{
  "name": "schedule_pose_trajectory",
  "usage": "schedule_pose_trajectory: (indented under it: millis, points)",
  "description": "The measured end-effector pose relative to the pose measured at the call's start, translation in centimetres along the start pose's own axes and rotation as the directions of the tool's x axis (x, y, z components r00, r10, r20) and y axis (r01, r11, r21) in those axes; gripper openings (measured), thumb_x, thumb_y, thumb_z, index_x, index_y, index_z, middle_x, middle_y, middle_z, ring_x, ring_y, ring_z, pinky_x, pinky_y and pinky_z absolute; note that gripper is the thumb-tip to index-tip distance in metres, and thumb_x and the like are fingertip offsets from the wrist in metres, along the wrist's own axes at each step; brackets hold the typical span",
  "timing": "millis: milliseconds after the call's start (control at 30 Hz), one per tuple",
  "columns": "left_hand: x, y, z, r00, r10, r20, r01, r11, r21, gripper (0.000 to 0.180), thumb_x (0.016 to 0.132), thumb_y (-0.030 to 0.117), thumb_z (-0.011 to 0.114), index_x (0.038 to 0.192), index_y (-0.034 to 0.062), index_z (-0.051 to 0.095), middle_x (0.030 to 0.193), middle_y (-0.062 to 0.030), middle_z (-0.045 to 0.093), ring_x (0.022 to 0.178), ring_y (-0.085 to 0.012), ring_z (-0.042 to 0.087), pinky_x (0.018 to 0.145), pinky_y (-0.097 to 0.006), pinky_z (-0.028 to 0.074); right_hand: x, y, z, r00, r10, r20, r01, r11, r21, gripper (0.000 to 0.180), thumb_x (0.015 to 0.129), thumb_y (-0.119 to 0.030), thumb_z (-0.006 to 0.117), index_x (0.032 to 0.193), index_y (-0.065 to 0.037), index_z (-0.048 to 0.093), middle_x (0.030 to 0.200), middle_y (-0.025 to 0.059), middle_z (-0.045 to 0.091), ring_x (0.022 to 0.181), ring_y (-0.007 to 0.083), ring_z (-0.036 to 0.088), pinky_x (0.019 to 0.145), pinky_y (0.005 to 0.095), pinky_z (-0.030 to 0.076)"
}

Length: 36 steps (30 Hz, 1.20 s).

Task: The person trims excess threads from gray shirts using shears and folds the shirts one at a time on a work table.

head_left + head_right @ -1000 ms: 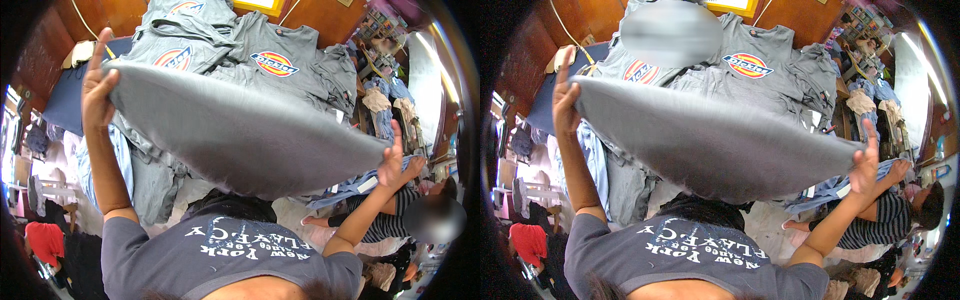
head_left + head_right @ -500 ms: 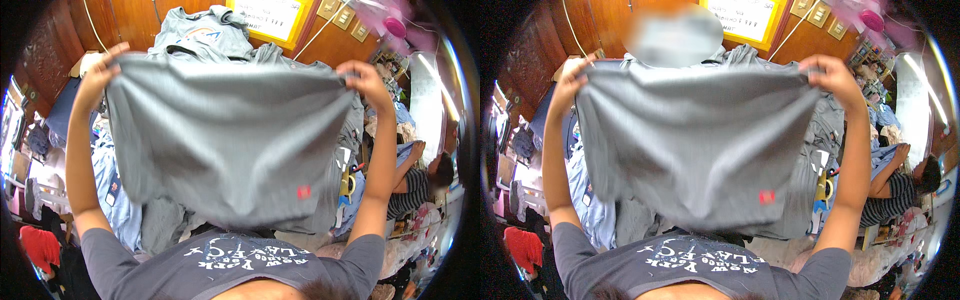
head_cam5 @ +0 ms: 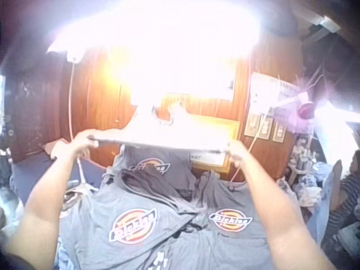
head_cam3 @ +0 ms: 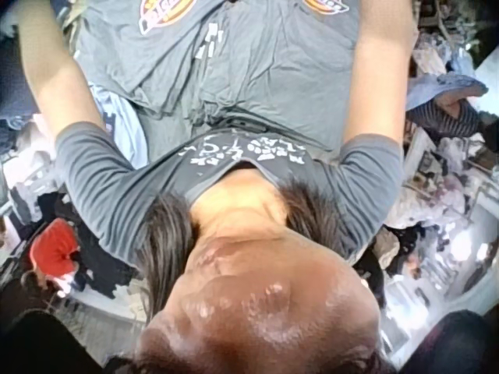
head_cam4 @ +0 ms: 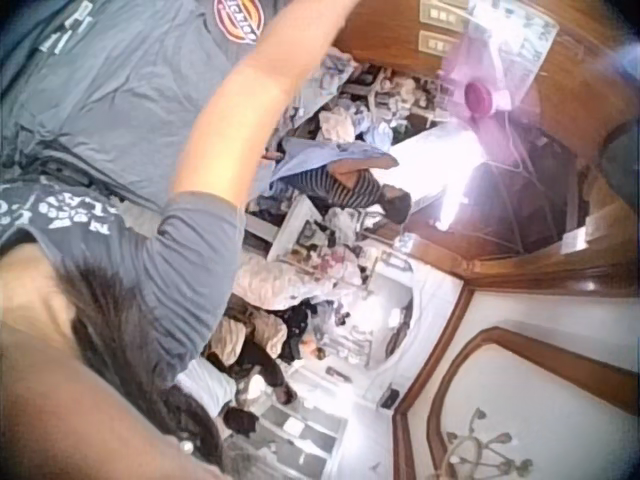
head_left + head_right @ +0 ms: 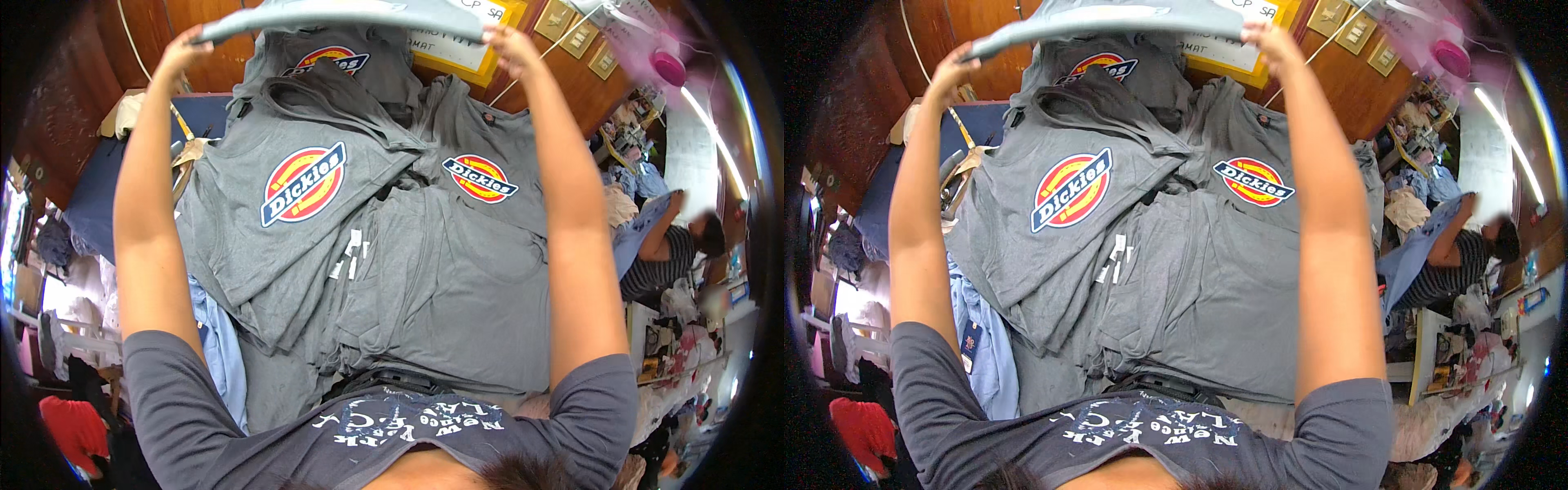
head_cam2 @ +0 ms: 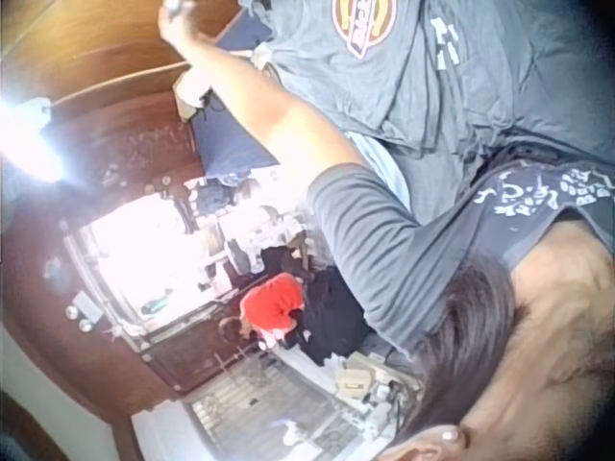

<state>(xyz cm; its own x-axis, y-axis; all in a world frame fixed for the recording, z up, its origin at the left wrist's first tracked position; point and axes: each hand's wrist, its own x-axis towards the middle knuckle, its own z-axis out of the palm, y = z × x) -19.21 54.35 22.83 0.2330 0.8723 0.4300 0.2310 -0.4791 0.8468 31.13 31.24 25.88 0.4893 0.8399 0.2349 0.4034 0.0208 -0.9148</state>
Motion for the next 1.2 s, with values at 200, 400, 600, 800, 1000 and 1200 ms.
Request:
schedule_pose_trajectory:
  millis: [200,400,600,800,1000,1200]
  points:
    - [-13.3,-7.3,9.0,0.910,0.414,0.017,-0.347,0.737,0.580,0.043,0.063,0.015,0.068,0.105,0.0139,0.056,0.110,-0.0130,0.051,0.106,-0.0296,0.046,0.088,-0.036,0.036,-14.1,14.9,0.2,0.919,-0.386,0.081,0.387,0.842,-0.376,0.029,0.074,-0.011,0.059,0.101,-0.002,0.055,0.102,0.0104,0.058,0.095,0.0225,0.055,0.083,0.0310,0.040]
    - [-37.2,1.9,18.3,0.906,0.212,0.365,-0.321,0.908,0.270,0.042,0.067,0.012,0.065,0.108,0.0141,0.054,0.126,-0.0158,0.035,0.116,-0.0334,0.032,0.096,-0.040,0.025,-37.6,18.8,-3.5,0.977,-0.212,0.007,0.127,0.557,-0.821,0.035,0.080,-0.025,0.053,0.113,-0.012,0.050,0.125,0.0088,0.042,0.117,0.0298,0.035,0.096,0.0418,0.027]
    - [-50.2,3.9,22.7,0.865,0.120,0.486,-0.416,0.712,0.565,0.046,0.076,0.034,0.056,0.119,0.0203,0.047,0.134,-0.0083,0.029,0.125,-0.0300,0.022,0.096,-0.051,0.019,-53.7,21.6,-8.0,0.984,-0.001,-0.177,-0.163,0.386,-0.908,0.043,0.085,-0.032,0.046,0.124,-0.016,0.041,0.132,0.0076,0.034,0.121,0.0291,0.029,0.098,0.0450,0.022]
    - [-51.0,5.1,22.0,0.850,0.187,0.492,-0.473,0.683,0.557,0.050,0.074,0.039,0.058,0.117,0.0155,0.047,0.133,-0.0076,0.031,0.125,-0.0296,0.023,0.096,-0.054,0.018,-60.2,21.6,-10.0,0.960,-0.068,-0.270,-0.206,0.480,-0.853,0.045,0.085,-0.030,0.047,0.125,-0.012,0.039,0.132,0.0090,0.033,0.122,0.0299,0.029,0.098,0.0427,0.023]
    - [-51.8,3.7,20.9,0.873,0.243,0.423,-0.429,0.797,0.426,0.028,0.069,0.021,0.064,0.094,0.0087,0.056,0.116,-0.0065,0.050,0.117,-0.0283,0.036,0.097,-0.044,0.025,-63.1,24.3,-11.7,0.794,-0.008,-0.608,-0.326,0.839,-0.436,0.053,0.076,-0.030,0.062,0.119,-0.006,0.042,0.120,0.0144,0.042,0.110,0.0285,0.039,0.093,0.0367,0.029]
    - [-48.2,0.9,19.0,0.901,-0.406,0.151,0.433,0.860,-0.268,0.014,0.083,0.021,0.055,0.085,0.0070,0.056,0.070,0.0044,0.050,0.062,-0.0038,0.041,0.058,-0.018,0.033,-62.2,25.3,-14.3,0.710,0.236,-0.663,-0.409,0.905,-0.117,0.045,0.075,-0.023,0.065,0.110,-0.001,0.048,0.088,0.0051,0.052,0.078,0.0139,0.047,0.073,0.0263,0.039]
